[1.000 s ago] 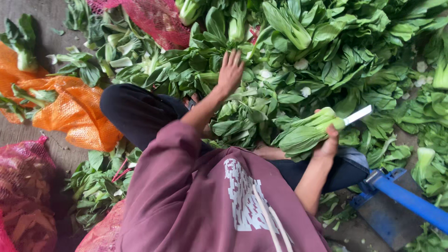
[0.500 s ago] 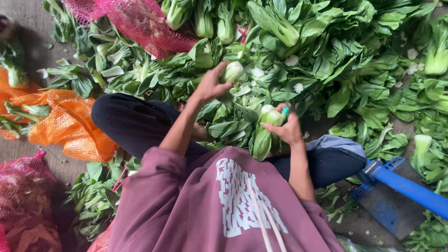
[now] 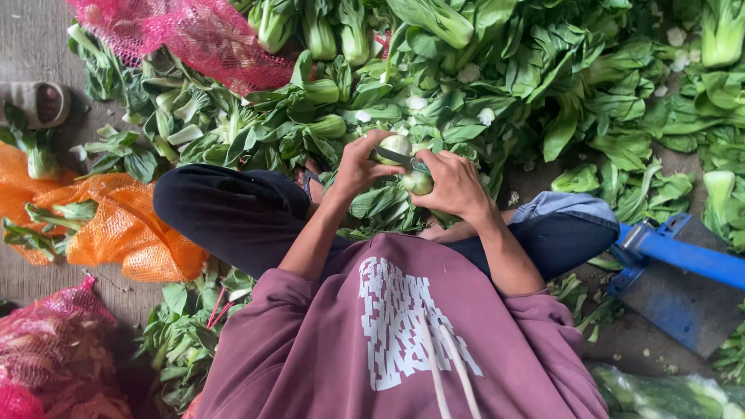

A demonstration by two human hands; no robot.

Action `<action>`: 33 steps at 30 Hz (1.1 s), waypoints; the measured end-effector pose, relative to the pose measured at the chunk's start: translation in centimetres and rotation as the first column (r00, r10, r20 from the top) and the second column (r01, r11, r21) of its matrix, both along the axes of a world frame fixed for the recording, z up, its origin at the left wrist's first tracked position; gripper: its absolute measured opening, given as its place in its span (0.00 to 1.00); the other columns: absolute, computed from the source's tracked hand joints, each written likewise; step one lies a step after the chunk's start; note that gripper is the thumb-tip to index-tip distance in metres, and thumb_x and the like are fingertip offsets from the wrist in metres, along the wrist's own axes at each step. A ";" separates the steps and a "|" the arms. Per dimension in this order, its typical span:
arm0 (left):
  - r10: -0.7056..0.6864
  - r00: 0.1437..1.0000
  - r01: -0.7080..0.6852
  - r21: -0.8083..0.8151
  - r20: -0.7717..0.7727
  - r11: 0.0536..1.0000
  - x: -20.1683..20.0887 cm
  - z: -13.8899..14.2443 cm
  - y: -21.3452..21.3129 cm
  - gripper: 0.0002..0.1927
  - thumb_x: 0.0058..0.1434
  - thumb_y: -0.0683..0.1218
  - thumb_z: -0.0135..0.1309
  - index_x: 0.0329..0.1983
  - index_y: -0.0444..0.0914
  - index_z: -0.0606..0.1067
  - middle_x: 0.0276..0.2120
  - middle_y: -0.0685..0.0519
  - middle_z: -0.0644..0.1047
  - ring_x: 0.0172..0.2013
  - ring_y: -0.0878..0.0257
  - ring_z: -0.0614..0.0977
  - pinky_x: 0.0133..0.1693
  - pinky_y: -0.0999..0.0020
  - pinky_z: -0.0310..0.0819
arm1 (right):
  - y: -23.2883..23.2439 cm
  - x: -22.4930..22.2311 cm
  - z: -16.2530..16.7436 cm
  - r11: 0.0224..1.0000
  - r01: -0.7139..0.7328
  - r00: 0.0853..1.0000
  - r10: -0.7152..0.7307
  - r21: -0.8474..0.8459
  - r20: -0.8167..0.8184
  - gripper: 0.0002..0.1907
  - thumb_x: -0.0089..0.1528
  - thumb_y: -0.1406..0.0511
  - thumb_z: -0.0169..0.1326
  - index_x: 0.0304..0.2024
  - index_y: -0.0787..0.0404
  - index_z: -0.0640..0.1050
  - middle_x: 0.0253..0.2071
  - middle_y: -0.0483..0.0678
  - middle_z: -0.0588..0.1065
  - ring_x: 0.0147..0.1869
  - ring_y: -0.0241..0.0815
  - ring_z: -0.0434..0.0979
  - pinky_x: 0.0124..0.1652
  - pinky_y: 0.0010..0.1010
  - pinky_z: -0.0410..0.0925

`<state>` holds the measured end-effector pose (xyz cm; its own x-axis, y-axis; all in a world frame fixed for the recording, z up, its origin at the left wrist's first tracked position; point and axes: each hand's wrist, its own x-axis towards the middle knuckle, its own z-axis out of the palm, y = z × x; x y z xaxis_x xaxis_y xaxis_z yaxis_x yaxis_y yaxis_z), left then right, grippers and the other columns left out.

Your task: The person sits on the floor and trims bok choy using a knife, cutting off the root ends and discarding the trimmed parts. The person handles the vegetables one at a time, placing the trimmed pieces aside.

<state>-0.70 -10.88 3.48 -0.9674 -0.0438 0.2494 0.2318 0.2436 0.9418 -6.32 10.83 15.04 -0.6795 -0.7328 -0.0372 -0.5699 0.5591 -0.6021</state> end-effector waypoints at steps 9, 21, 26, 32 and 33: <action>0.050 0.994 -0.054 -0.038 -0.098 0.998 1.0 0.8 1.4 0.36 0.46 0.54 0.75 0.56 0.36 0.75 0.48 0.46 0.80 0.47 0.52 0.84 0.49 0.62 0.78 | 3.2 0.5 -6.6 0.981 0.186 0.979 -0.189 0.048 0.070 0.34 0.47 0.60 0.72 0.51 0.62 0.71 0.34 0.58 0.78 0.38 0.58 0.81 0.40 0.46 0.73; -0.266 0.946 0.150 0.477 0.186 0.866 2.0 -4.1 5.3 0.35 0.70 0.55 0.49 0.75 0.38 0.56 0.67 0.55 0.69 0.66 0.62 0.70 0.66 0.67 0.60 | 2.1 2.5 -11.0 0.416 0.697 0.622 0.055 -0.584 0.781 0.41 0.52 0.60 0.76 0.59 0.59 0.64 0.58 0.46 0.65 0.62 0.39 0.71 0.55 0.32 0.76; -0.268 0.840 -0.145 0.670 0.472 0.728 3.2 -6.5 5.7 0.29 0.58 0.46 0.65 0.60 0.29 0.72 0.47 0.47 0.79 0.45 0.57 0.82 0.48 0.61 0.77 | 1.6 3.9 -13.2 0.515 0.756 0.568 -0.208 -0.404 0.797 0.43 0.53 0.51 0.73 0.63 0.63 0.69 0.62 0.52 0.68 0.51 0.40 0.68 0.47 0.29 0.71; -0.129 0.826 -0.483 0.808 0.548 0.338 2.8 -5.0 5.9 0.27 0.67 0.52 0.54 0.66 0.36 0.67 0.53 0.45 0.77 0.49 0.51 0.82 0.51 0.53 0.79 | 1.6 5.7 -12.5 0.834 0.475 0.799 -0.275 -0.281 0.534 0.52 0.45 0.49 0.76 0.62 0.61 0.65 0.55 0.53 0.72 0.59 0.47 0.74 0.56 0.35 0.71; -0.202 0.823 -0.476 0.838 0.532 0.267 3.2 -4.5 6.0 0.30 0.68 0.56 0.50 0.68 0.37 0.66 0.56 0.46 0.76 0.53 0.50 0.80 0.55 0.51 0.75 | 1.1 6.6 -13.2 0.840 0.457 0.827 -0.280 -0.292 0.487 0.54 0.44 0.51 0.76 0.64 0.61 0.63 0.56 0.54 0.70 0.60 0.49 0.73 0.56 0.36 0.70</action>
<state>2.54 -4.88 -1.07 -0.8525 -0.0516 -0.5202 -0.2179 -0.8694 0.4434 0.24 11.97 1.87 -0.8846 -0.4424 -0.1476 -0.0186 0.3497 -0.9367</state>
